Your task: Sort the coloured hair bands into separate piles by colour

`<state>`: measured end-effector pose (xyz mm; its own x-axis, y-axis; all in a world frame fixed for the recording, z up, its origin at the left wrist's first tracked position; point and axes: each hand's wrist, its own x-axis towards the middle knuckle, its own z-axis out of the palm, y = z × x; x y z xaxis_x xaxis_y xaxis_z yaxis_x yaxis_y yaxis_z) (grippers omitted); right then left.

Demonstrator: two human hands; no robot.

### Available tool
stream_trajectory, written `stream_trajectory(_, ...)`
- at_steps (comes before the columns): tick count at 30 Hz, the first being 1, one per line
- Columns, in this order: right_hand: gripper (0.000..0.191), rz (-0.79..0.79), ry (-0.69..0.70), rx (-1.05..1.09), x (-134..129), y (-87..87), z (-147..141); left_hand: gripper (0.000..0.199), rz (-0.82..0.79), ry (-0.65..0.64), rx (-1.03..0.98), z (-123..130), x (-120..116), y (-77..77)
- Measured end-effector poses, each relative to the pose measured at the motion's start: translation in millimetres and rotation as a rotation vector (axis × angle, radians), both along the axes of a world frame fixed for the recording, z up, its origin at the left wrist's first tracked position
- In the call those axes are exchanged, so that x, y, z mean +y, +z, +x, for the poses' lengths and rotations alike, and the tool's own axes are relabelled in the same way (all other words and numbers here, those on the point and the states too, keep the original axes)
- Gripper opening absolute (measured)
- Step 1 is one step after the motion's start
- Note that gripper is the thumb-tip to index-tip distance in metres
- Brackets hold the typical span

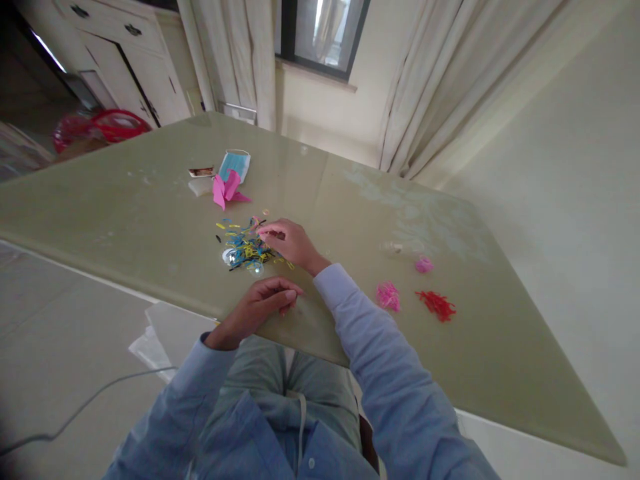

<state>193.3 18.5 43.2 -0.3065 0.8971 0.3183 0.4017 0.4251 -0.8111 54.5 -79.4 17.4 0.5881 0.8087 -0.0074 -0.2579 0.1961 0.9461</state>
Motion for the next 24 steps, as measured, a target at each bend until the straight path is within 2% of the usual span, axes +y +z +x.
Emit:
stream_trajectory(5,0.025,-0.409,-0.084,0.549,-62.5,18.7,14.8,0.031,0.021,0.014,-0.008,0.2,0.2,-1.8)
stream_trajectory(8,0.024,-0.552,-0.078,0.767,-105.7,24.3,27.3,0.026,0.058,0.018,-0.018,-0.6,0.0,-4.8)
stream_trajectory(11,0.023,-0.578,-0.124,0.872,-140.1,24.8,39.4,0.022,0.092,0.038,0.005,-1.4,-0.8,-6.9)
stream_trajectory(15,0.021,-0.587,-0.183,0.979,-170.8,23.3,49.7,0.021,0.099,0.070,0.045,-1.7,-1.8,-8.0)
stream_trajectory(19,0.021,-0.584,-0.221,1.050,-188.5,21.6,54.1,0.021,0.091,0.089,0.054,-1.7,-2.0,-9.4)
stream_trajectory(24,0.028,-0.589,-0.252,1.049,-198.6,14.1,59.6,0.020,0.075,0.120,0.056,-1.9,-3.0,-8.1)
